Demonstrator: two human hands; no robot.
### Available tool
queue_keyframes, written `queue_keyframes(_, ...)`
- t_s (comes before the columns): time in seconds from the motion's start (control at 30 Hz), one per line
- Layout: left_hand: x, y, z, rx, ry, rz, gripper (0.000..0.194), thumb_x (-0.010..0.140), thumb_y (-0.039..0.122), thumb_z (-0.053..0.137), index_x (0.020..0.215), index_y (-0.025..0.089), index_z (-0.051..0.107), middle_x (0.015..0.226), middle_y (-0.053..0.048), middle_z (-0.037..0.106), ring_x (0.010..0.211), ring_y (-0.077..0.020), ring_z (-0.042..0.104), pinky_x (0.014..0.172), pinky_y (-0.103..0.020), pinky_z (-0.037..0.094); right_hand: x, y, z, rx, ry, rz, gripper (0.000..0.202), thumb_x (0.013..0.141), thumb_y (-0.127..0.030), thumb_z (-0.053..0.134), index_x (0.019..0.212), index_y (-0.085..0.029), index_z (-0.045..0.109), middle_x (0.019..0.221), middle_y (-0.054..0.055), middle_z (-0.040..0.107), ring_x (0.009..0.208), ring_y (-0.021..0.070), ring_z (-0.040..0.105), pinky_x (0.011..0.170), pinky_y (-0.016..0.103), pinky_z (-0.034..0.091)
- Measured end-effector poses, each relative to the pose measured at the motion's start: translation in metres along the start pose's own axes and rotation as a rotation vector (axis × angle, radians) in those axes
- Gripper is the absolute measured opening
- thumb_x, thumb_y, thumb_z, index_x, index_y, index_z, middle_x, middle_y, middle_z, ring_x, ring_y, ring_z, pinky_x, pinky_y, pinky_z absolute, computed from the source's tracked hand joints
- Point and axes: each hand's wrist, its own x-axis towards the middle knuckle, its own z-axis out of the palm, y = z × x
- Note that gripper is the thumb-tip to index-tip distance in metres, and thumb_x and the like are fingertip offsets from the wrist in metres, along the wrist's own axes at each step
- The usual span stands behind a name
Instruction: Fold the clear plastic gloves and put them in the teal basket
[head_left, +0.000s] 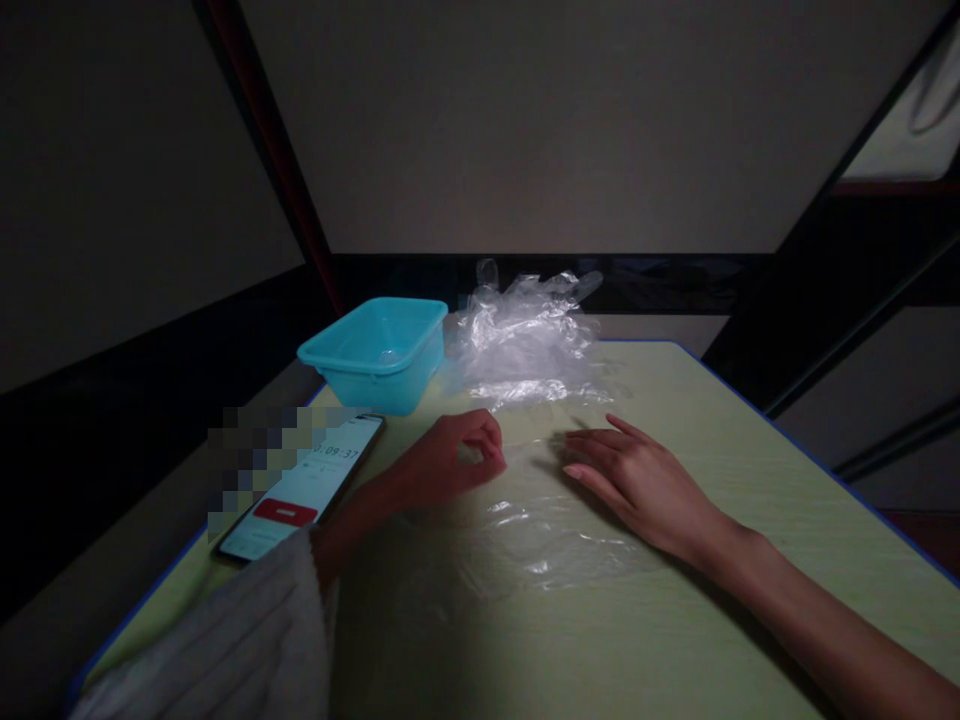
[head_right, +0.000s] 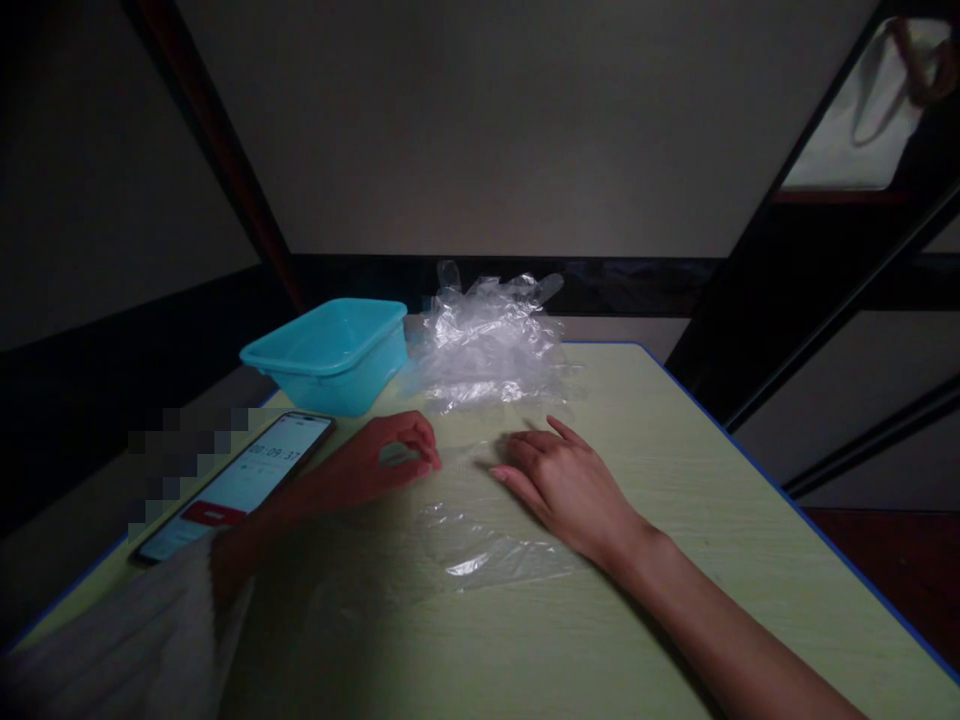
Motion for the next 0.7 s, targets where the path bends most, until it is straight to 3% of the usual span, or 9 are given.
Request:
queue_keyframes(0.1, -0.008, -0.003, 0.007, 0.17, 0.068, -0.015, 0.014, 0.079, 0.024, 0.047, 0.072, 0.016, 0.055, 0.072, -0.003, 0.065, 0.069, -0.0165, 0.061, 0.066, -0.029, 0.049, 0.001, -0.006, 0.005, 0.071, -0.015, -0.005, 0.043, 0.094, -0.04, 0.035, 0.117, -0.011, 0.056, 0.119, 0.014, 0.06, 0.11, 0.0242, 0.056, 0.102, 0.049, 0.034)
queue_keyframes(0.17, -0.013, -0.006, 0.016, 0.376, 0.156, -0.006, 0.02, 0.082, 0.021, 0.041, 0.081, 0.014, 0.059, 0.083, -0.008, 0.066, 0.079, -0.0203, 0.062, 0.075, -0.035, 0.049, 0.002, -0.011, 0.009, 0.098, -0.034, -0.018, 0.05, 0.093, -0.043, 0.035, 0.125, -0.008, 0.049, 0.129, 0.016, 0.052, 0.118, 0.0253, 0.049, 0.103, 0.049, 0.033)
queue_keyframes(0.23, -0.017, -0.008, 0.028, 0.506, 0.113, 0.079, 0.03, 0.082, 0.022, 0.042, 0.106, 0.009, 0.056, 0.111, -0.016, 0.062, 0.103, -0.0252, 0.057, 0.09, -0.041, 0.044, 0.004, -0.016, 0.014, 0.097, -0.049, -0.034, 0.058, 0.092, -0.047, 0.034, 0.131, -0.005, 0.042, 0.135, 0.019, 0.043, 0.126, 0.0266, 0.04, 0.104, 0.049, 0.031)
queue_keyframes(0.33, -0.023, -0.009, 0.042, 0.616, -0.008, 0.129, 0.043, 0.086, 0.023, 0.039, 0.124, 0.002, 0.045, 0.132, -0.021, 0.047, 0.124, -0.0267, 0.042, 0.102, -0.042, 0.035, 0.007, -0.022, 0.021, 0.066, -0.07, -0.049, 0.066, 0.092, -0.052, 0.03, 0.135, -0.002, 0.036, 0.14, 0.019, 0.035, 0.131, 0.0267, 0.03, 0.107, 0.048, 0.026)
queue_keyframes(0.47, -0.025, -0.009, 0.048, 0.7, -0.12, 0.08, 0.051, 0.087, 0.026, 0.039, 0.13, -0.001, 0.037, 0.14, -0.023, 0.034, 0.132, -0.0275, 0.029, 0.107, -0.044, 0.028, 0.009, -0.027, 0.024, 0.051, -0.119, -0.062, 0.07, 0.091, -0.054, 0.025, 0.136, -0.001, 0.032, 0.142, 0.019, 0.031, 0.133, 0.0258, 0.026, 0.108, 0.046, 0.024)
queue_keyframes(0.7, -0.026, -0.013, 0.048, 0.723, -0.16, 0.071, 0.052, 0.088, 0.028, 0.036, 0.132, -0.001, 0.033, 0.142, -0.024, 0.03, 0.134, -0.0272, 0.023, 0.107, -0.045, 0.029, 0.008, -0.029, 0.026, 0.054, -0.18, -0.066, 0.073, 0.091, -0.056, 0.021, 0.138, 0.0, 0.026, 0.144, 0.019, 0.025, 0.134, 0.0257, 0.021, 0.109, 0.045, 0.022)
